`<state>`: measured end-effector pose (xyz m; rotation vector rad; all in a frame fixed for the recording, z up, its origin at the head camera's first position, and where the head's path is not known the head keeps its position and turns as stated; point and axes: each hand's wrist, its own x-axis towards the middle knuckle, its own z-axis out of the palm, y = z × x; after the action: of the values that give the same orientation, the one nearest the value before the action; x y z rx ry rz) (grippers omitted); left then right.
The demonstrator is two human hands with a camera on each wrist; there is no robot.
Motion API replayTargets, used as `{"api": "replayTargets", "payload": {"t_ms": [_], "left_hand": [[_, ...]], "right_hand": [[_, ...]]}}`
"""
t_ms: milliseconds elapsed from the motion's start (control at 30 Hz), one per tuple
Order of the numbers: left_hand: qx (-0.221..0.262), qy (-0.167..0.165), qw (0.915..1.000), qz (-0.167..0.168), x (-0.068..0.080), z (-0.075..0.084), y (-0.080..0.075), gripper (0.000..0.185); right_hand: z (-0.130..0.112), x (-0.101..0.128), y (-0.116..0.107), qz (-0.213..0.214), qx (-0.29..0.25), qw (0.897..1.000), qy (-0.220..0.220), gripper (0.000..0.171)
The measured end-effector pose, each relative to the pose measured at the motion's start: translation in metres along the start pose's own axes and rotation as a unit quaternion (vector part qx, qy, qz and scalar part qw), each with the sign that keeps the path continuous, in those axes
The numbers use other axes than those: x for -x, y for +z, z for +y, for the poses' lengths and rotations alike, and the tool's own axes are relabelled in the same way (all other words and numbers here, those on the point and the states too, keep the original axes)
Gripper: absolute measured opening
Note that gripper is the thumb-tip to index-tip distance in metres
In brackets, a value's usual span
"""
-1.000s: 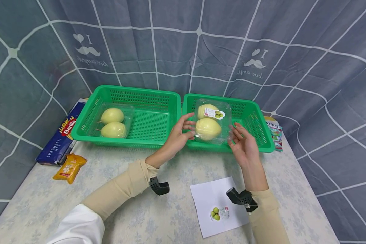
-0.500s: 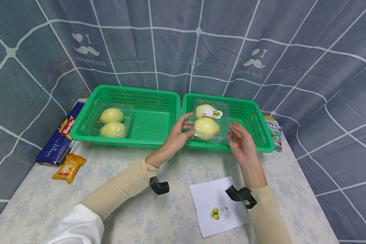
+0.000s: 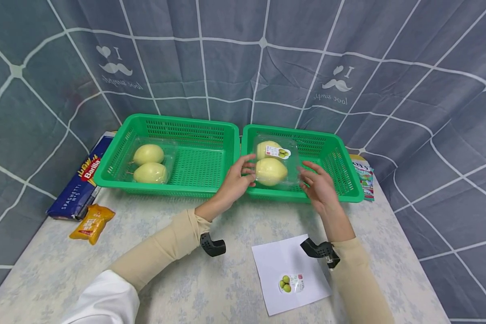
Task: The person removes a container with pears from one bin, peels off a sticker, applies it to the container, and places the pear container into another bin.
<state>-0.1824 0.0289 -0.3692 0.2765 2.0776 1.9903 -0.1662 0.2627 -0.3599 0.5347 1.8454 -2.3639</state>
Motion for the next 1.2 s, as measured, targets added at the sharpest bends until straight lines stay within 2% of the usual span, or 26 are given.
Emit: {"api": "replayTargets", "payload": {"t_ms": [133, 400, 567, 733, 967, 1200], "left_hand": [[-0.009, -0.012, 0.9999, -0.004, 0.000, -0.001, -0.001, 0.057], [-0.027, -0.037, 0.9976, -0.053, 0.001, -0.001, -0.003, 0.064], [-0.040, -0.043, 0.9958, -0.070, 0.002, 0.001, -0.004, 0.066], [-0.068, -0.047, 0.9932, -0.082, 0.002, 0.002, -0.004, 0.067], [-0.094, -0.032, 0.9914, -0.085, 0.004, 0.006, -0.002, 0.063], [-0.110, -0.033, 0.9895, -0.088, 0.007, 0.007, 0.000, 0.060]], "right_hand": [[-0.001, -0.007, -0.003, -0.005, 0.052, 0.999, -0.008, 0.038], [-0.006, -0.015, -0.004, 0.023, 0.128, 0.991, -0.018, 0.046], [-0.003, -0.020, -0.003, 0.049, 0.137, 0.989, -0.029, 0.043], [0.000, -0.023, -0.004, 0.055, 0.170, 0.983, -0.035, 0.045], [0.002, -0.024, -0.004, 0.058, 0.214, 0.973, -0.056, 0.041], [0.005, -0.026, -0.003, 0.068, 0.208, 0.975, -0.050, 0.036]]}}
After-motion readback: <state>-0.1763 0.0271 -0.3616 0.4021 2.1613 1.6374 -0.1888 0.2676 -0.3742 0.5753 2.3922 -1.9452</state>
